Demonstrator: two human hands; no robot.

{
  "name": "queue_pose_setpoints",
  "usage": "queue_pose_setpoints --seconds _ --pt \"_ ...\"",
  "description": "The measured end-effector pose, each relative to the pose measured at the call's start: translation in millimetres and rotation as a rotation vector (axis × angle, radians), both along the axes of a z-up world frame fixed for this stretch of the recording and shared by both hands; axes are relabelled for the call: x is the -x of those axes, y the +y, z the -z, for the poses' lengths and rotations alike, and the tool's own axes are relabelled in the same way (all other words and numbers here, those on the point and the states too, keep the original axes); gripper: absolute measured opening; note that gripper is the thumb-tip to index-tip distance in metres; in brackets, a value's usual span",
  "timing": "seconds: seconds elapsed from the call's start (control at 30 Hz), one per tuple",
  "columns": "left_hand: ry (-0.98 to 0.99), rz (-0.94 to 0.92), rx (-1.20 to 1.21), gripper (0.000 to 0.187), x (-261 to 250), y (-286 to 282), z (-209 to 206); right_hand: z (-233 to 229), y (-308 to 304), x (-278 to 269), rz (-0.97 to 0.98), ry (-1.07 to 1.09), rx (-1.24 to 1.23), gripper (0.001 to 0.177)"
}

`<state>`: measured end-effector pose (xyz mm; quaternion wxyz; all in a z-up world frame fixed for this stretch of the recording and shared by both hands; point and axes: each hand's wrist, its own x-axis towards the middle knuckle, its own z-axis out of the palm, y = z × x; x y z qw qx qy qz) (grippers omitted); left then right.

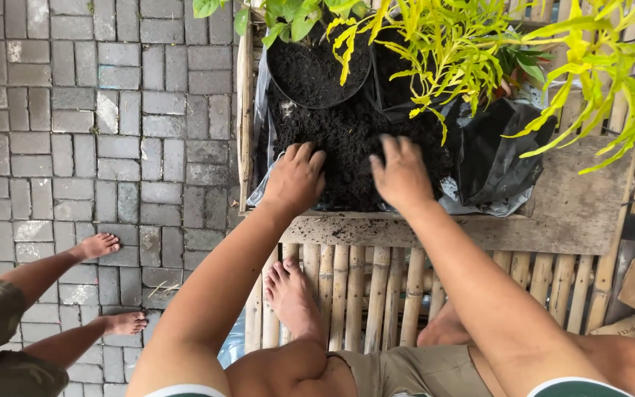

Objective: The person sits on a bamboo bench and uses their hands to handle soil and plants in black plastic bags. They press the soil down around the plants and adjust the bags within a wooden frame.

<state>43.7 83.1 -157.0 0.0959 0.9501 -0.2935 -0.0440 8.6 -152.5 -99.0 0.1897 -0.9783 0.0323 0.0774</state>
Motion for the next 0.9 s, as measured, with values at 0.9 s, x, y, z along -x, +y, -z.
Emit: queue_pose_setpoints --seconds 0.9 --pt "-0.287 0.046 -0.023 0.04 -2 5 -12 -5 20 -7 -0.275 -0.046 0.2 0.035"
